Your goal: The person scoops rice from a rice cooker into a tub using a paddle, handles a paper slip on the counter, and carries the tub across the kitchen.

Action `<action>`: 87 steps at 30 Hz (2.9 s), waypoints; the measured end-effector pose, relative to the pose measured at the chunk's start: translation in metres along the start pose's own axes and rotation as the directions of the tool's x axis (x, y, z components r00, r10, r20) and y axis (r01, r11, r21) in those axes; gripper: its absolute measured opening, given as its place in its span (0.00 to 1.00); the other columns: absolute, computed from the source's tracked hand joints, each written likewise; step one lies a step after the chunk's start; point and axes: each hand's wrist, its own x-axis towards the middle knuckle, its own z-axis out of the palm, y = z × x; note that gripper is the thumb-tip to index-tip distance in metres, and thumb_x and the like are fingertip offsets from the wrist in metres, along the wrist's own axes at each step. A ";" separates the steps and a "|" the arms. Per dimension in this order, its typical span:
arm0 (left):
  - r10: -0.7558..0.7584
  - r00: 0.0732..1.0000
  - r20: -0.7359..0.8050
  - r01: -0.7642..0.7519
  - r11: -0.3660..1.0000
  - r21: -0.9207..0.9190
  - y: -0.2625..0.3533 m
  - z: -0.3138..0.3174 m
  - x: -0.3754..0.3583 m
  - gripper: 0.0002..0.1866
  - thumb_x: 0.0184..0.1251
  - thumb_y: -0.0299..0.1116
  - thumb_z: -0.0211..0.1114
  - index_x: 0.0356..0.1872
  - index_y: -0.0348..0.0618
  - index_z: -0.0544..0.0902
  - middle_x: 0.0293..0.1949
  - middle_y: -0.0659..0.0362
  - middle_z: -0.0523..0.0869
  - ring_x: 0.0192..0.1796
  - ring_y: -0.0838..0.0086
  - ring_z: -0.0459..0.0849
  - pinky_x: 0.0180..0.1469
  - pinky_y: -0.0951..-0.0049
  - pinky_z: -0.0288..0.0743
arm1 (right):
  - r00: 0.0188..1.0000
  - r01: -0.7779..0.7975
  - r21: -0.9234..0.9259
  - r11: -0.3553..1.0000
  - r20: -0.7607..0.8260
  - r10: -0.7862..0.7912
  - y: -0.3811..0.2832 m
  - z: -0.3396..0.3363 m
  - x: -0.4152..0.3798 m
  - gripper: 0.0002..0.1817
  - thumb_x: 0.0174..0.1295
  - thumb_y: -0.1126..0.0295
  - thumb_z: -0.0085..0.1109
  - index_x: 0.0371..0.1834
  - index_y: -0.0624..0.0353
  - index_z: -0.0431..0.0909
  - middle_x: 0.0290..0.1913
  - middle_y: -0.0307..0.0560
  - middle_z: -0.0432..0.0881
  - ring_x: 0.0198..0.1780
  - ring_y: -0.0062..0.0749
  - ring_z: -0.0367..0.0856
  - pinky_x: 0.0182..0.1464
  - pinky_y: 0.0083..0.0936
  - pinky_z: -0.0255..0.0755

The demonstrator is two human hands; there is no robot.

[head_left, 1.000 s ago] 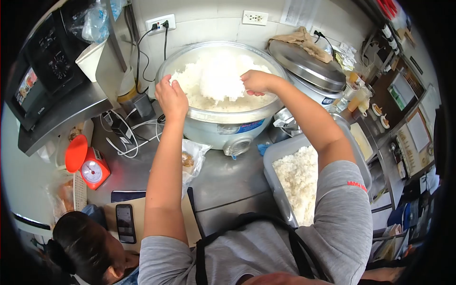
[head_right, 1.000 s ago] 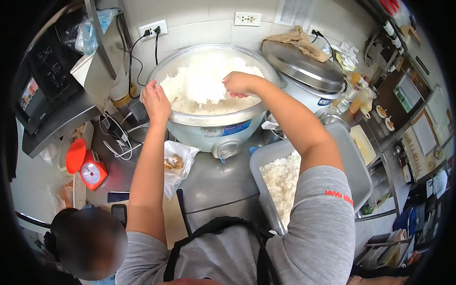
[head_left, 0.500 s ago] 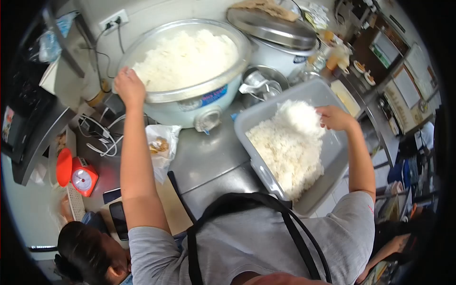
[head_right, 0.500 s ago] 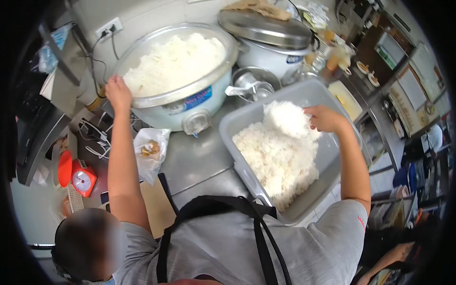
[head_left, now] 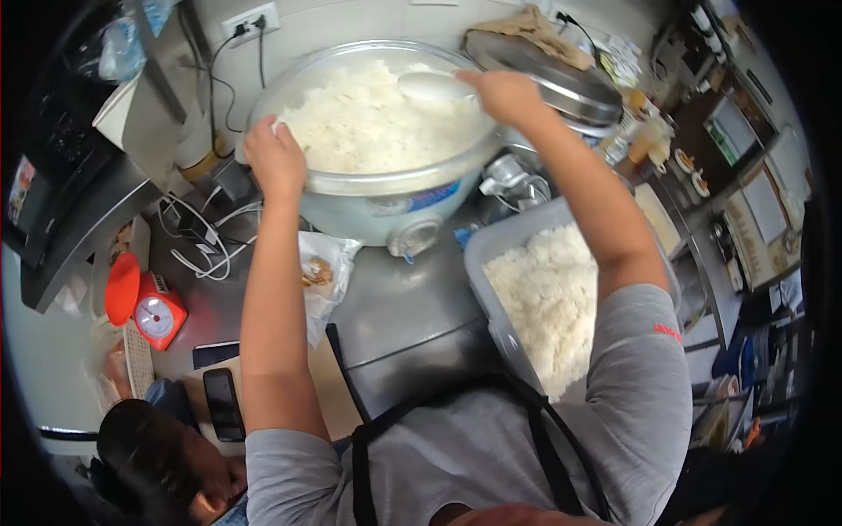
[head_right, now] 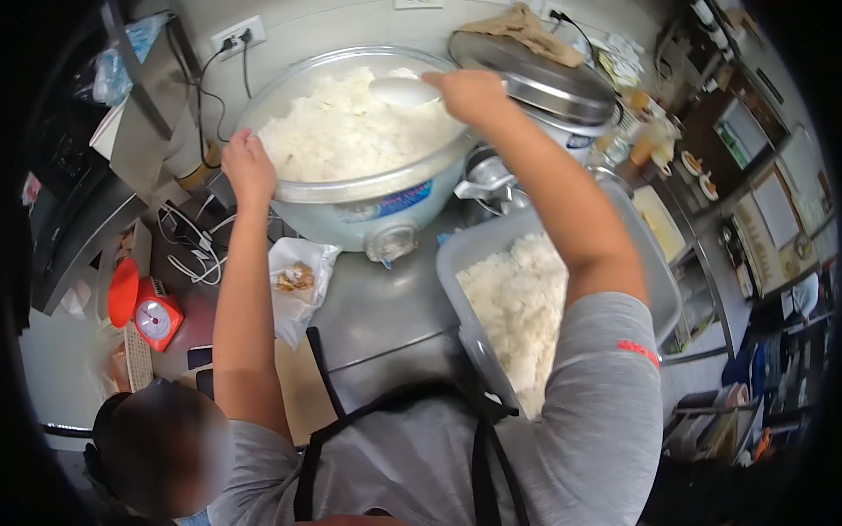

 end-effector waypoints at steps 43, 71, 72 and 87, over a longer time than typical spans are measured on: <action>-0.024 0.999 -0.037 0.023 1.000 -0.017 0.003 -0.002 -0.002 0.11 0.57 0.30 0.52 0.40 0.38 0.74 0.41 0.47 0.75 0.48 0.55 0.69 0.53 0.61 0.59 | 0.820 -0.310 0.793 0.525 0.502 -0.274 -0.012 0.017 0.034 0.05 0.54 0.69 0.49 0.28 0.58 0.72 0.14 0.37 0.67 0.12 0.18 0.61 0.13 0.18 0.56; 0.071 0.997 0.032 -0.073 0.995 0.062 -0.024 0.010 0.008 0.17 0.59 0.37 0.49 0.41 0.33 0.76 0.39 0.44 0.79 0.43 0.54 0.76 0.47 0.64 0.67 | 0.696 -0.304 -0.070 0.950 0.665 0.272 0.011 0.031 -0.328 0.24 0.54 0.75 0.39 0.57 0.49 0.65 0.37 0.50 0.78 0.39 0.41 0.78 0.39 0.34 0.72; 0.091 0.996 0.021 -0.092 0.994 0.061 -0.025 0.010 0.009 0.17 0.59 0.37 0.49 0.40 0.33 0.77 0.38 0.44 0.80 0.43 0.55 0.77 0.47 0.64 0.67 | 0.748 -0.243 -0.050 0.969 0.626 0.220 0.002 0.033 -0.327 0.23 0.55 0.74 0.39 0.57 0.49 0.64 0.37 0.49 0.78 0.39 0.40 0.78 0.39 0.34 0.72; 0.001 0.998 0.055 -0.003 0.999 0.042 -0.026 0.012 0.008 0.16 0.59 0.37 0.49 0.41 0.39 0.77 0.40 0.45 0.77 0.46 0.56 0.74 0.51 0.64 0.62 | 0.626 -0.464 -0.038 0.885 0.693 0.357 0.062 0.037 -0.274 0.23 0.54 0.76 0.38 0.52 0.45 0.70 0.50 0.43 0.74 0.50 0.40 0.74 0.49 0.35 0.68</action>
